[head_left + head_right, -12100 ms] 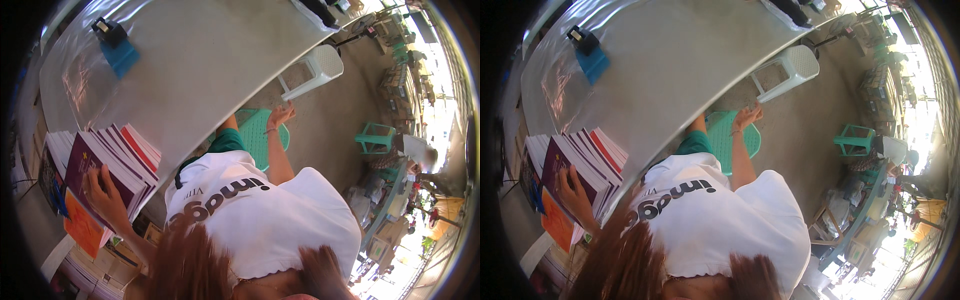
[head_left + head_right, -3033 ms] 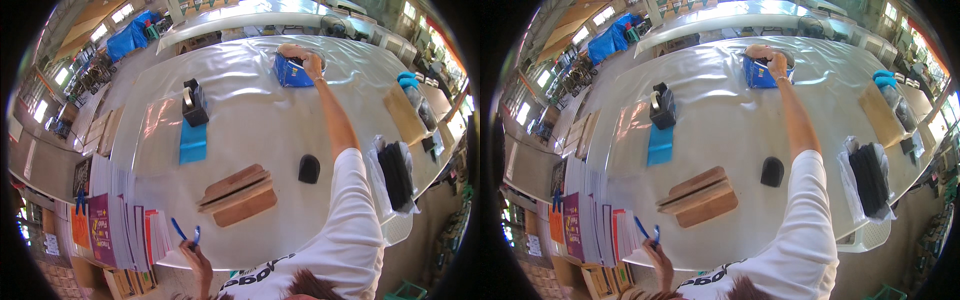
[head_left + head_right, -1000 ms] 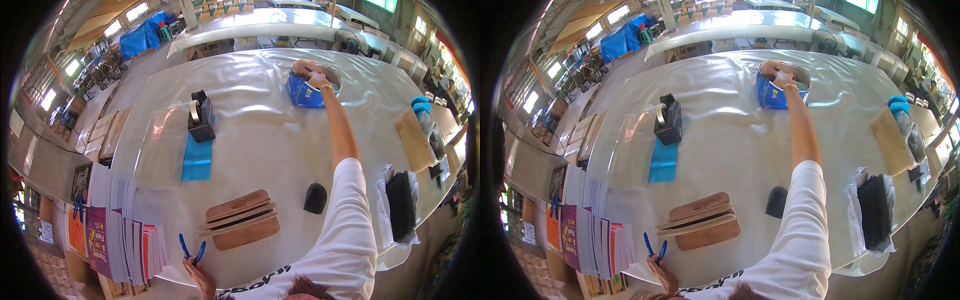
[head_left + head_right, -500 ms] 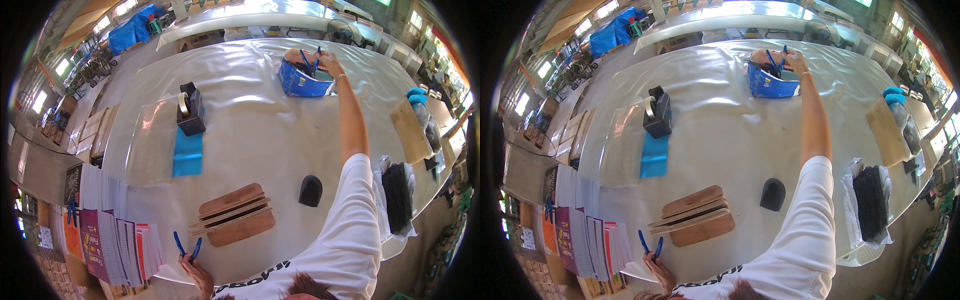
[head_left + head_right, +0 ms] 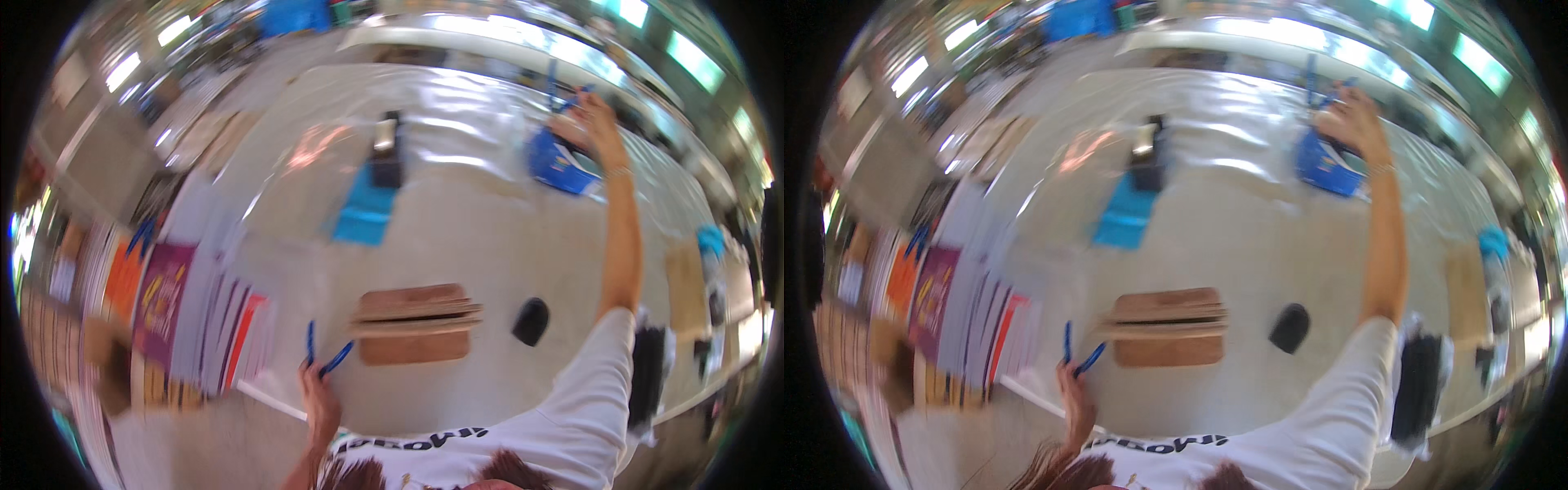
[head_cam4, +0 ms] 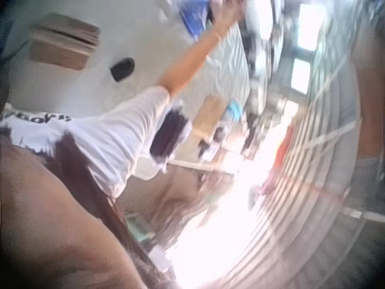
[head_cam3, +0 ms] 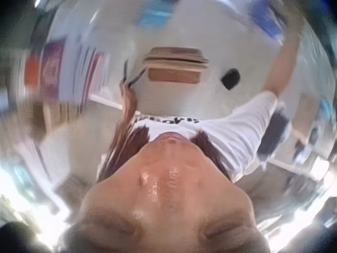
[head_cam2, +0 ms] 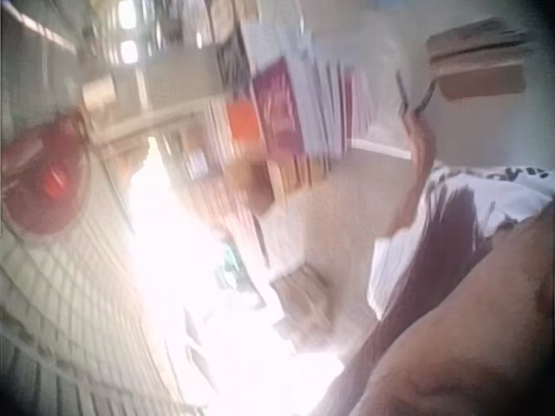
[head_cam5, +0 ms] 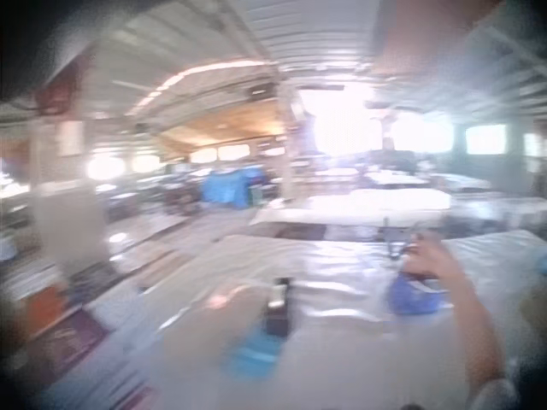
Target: The person performs spiral binding on books by hand, inserting a plastic spiral through the pre-punched holes of a book cover and pages, using pliers to trim the excess spiral, and placing the bound books onto a stack.
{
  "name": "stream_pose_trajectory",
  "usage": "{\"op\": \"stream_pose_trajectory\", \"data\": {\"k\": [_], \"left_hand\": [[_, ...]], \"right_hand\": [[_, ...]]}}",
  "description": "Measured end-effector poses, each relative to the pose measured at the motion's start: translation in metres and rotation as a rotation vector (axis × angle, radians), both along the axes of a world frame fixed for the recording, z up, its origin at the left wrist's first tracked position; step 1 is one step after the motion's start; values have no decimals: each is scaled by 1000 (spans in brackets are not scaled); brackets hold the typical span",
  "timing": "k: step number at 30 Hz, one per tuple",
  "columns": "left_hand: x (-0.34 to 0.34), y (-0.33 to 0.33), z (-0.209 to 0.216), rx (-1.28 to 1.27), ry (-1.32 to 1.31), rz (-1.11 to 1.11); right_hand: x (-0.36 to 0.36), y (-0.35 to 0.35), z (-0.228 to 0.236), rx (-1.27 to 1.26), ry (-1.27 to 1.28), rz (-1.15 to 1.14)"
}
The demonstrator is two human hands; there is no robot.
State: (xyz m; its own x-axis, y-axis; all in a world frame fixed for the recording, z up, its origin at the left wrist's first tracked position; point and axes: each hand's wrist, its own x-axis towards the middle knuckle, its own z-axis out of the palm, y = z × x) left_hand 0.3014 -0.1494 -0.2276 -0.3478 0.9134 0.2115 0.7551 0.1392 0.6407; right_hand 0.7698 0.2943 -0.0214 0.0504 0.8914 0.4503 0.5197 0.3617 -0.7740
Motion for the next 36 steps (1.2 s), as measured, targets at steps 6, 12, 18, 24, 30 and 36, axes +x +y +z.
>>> {"op": "stream_pose_trajectory", "data": {"k": [6,12,18,24,30,36], "left_hand": [[0,10,8,24,-95,-52],[0,4,3,84,-201,-48],[-6,-2,0,228,-232,-78],[-7,2,-1,291,-304,-82],[-16,3,-12,350,-387,-91],[-4,0,21,356,-645,-259]], "right_hand": [[-180,-85,67,-80,188,675],[-375,-193,76,351,-79,946],[-498,-266,38,789,-145,986],[-538,-281,-5,945,-289,984],[-507,-289,-9,801,-199,1050],[-344,-307,11,288,-296,878]]}}
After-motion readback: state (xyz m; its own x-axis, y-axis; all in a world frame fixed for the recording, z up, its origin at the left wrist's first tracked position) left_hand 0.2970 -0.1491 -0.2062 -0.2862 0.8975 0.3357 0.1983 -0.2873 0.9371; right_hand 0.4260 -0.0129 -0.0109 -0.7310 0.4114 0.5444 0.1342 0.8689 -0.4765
